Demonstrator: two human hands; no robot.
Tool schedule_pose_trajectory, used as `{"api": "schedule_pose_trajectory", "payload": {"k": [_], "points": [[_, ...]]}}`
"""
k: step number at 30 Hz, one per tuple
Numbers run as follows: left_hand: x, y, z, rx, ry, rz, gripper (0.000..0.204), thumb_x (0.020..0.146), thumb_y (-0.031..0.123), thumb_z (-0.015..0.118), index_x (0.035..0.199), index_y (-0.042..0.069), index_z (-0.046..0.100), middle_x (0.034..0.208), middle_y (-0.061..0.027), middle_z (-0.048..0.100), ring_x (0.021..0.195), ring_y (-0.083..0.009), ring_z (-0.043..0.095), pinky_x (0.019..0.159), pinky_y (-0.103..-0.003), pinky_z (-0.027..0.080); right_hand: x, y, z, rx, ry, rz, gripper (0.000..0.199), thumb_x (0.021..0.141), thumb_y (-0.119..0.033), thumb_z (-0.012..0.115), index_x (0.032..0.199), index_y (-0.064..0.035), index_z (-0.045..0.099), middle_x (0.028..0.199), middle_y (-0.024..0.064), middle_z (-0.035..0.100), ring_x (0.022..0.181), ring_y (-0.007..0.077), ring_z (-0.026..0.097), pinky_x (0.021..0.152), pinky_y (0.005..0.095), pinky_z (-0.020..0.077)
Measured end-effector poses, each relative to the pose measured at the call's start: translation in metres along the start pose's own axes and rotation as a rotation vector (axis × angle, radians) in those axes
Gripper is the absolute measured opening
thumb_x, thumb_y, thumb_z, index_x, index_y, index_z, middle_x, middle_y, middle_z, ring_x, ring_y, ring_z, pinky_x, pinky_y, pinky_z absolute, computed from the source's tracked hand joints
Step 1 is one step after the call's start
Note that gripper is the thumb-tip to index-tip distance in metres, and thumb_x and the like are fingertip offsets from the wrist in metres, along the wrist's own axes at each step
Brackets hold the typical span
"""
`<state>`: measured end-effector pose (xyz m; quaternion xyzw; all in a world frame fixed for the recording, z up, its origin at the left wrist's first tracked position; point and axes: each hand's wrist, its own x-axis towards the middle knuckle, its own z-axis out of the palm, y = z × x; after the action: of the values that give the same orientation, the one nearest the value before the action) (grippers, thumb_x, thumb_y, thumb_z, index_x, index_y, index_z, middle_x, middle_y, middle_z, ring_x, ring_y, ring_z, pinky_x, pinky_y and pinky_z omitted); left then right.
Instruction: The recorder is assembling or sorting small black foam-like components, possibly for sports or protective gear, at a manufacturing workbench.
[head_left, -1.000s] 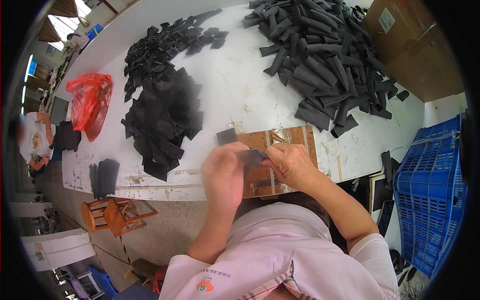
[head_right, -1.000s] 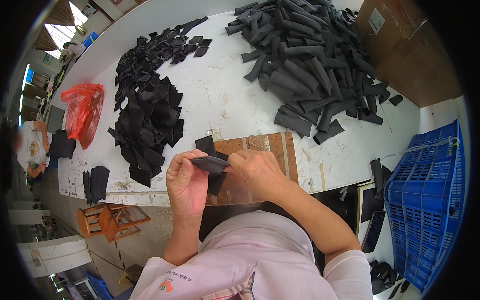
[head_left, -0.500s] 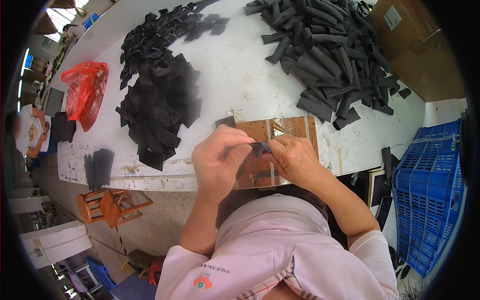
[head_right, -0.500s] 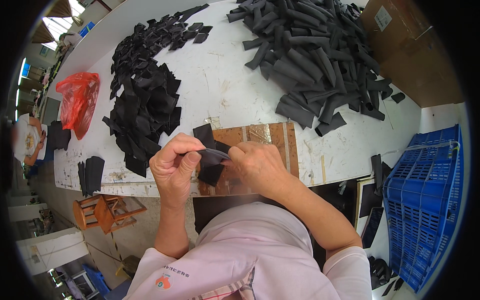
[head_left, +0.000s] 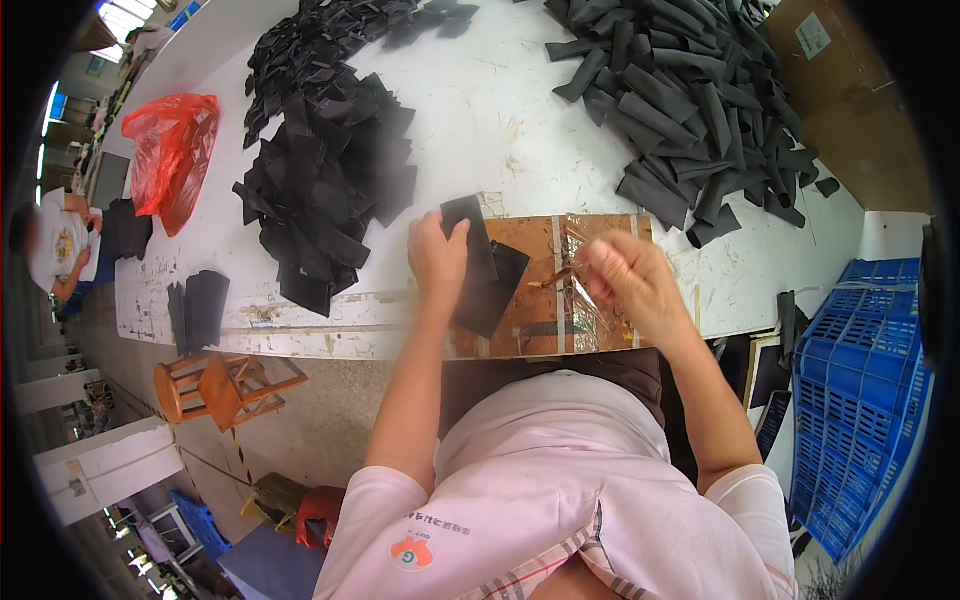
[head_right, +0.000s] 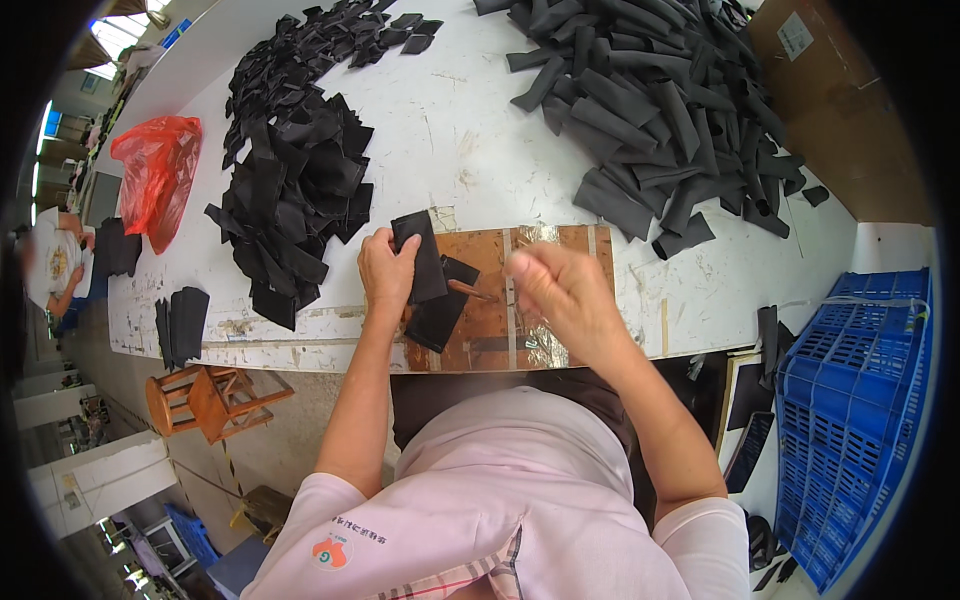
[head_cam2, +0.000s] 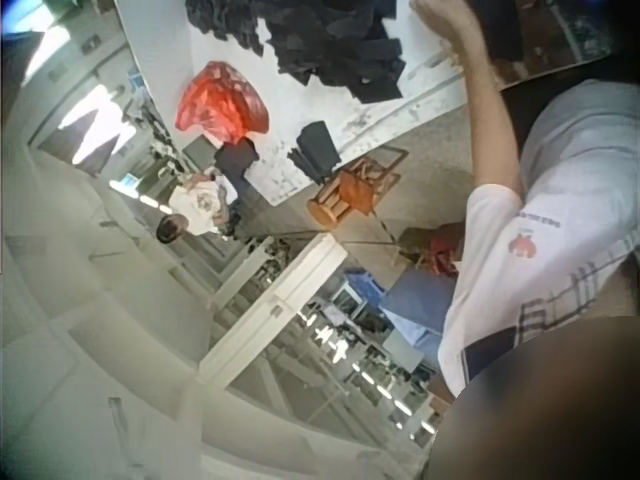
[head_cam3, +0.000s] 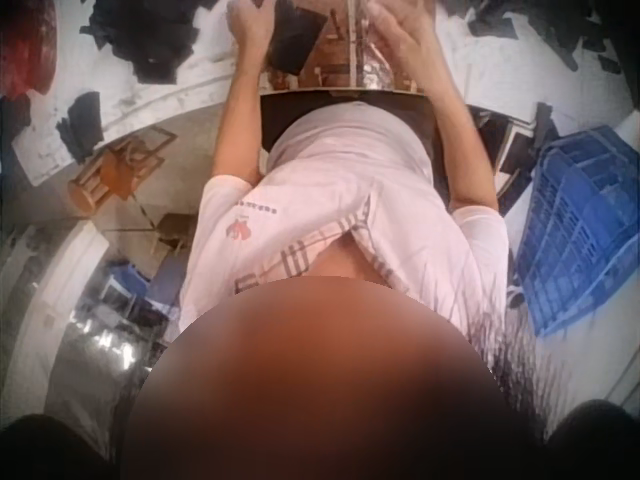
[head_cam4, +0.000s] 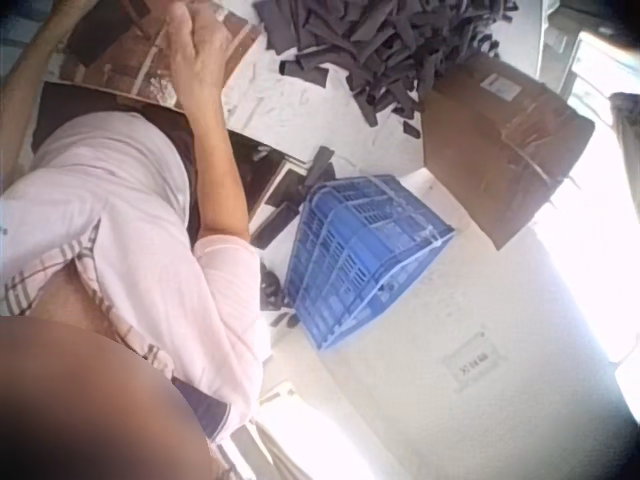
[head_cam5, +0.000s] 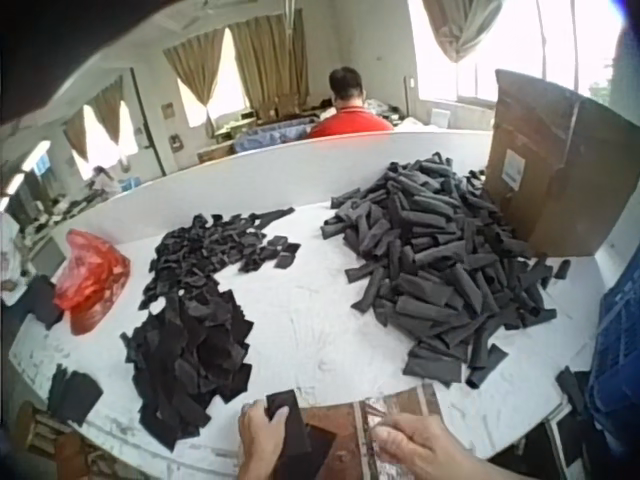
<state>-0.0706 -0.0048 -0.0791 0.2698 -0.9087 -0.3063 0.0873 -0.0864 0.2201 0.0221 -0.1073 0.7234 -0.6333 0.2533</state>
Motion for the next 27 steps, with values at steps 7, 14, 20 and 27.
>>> {"api": "schedule_pose_trajectory", "payload": {"k": [7,14,20,27], "points": [[-0.03,0.023,-0.056,-1.288,-0.034,-0.226,0.015,0.08,0.002,0.056,0.094,0.002,0.054,0.079,-0.0051,0.059,0.063,-0.0091,0.052,0.057,-0.02,0.041,-0.033,0.022,0.041,-0.246,-0.212,-0.035,0.028,0.084,-0.024,0.056,0.092,0.0028,0.056,0.066,0.0041,0.054,0.059,0.0113,0.05,0.054,0.0257,0.0426],[-0.114,0.043,-0.064,-1.649,-0.585,-0.575,0.033,0.079,0.003,0.056,0.11,0.006,0.046,0.103,-0.004,0.053,0.086,-0.0132,0.053,0.065,-0.025,0.043,-0.036,0.026,0.075,0.655,-0.067,0.006,0.035,0.077,-0.016,0.065,0.105,-0.0005,0.051,0.086,0.002,0.056,0.075,0.0085,0.05,0.069,0.0229,0.0434],[-0.136,0.044,-0.054,-1.447,-0.655,-0.769,0.023,0.079,0.005,0.057,0.102,0.004,0.051,0.086,-0.0038,0.056,0.07,-0.0115,0.053,0.062,-0.023,0.043,-0.035,0.031,0.062,-0.143,0.19,-0.309,0.008,0.072,-0.001,0.064,0.079,-0.0001,0.061,0.065,0.0044,0.052,0.057,0.0146,0.051,0.051,0.0252,0.0416],[-0.14,0.065,-0.077,-0.976,-0.406,-0.351,0.018,0.079,0.005,0.055,0.096,0.001,0.05,0.075,-0.003,0.053,0.052,-0.0051,0.041,0.042,-0.018,0.031,-0.033,0.031,0.047,-0.468,0.321,-0.471,0.01,0.065,-0.002,0.069,0.068,-0.0021,0.06,0.059,0.0061,0.049,0.048,0.0171,0.047,0.043,0.0282,0.0354]]}}
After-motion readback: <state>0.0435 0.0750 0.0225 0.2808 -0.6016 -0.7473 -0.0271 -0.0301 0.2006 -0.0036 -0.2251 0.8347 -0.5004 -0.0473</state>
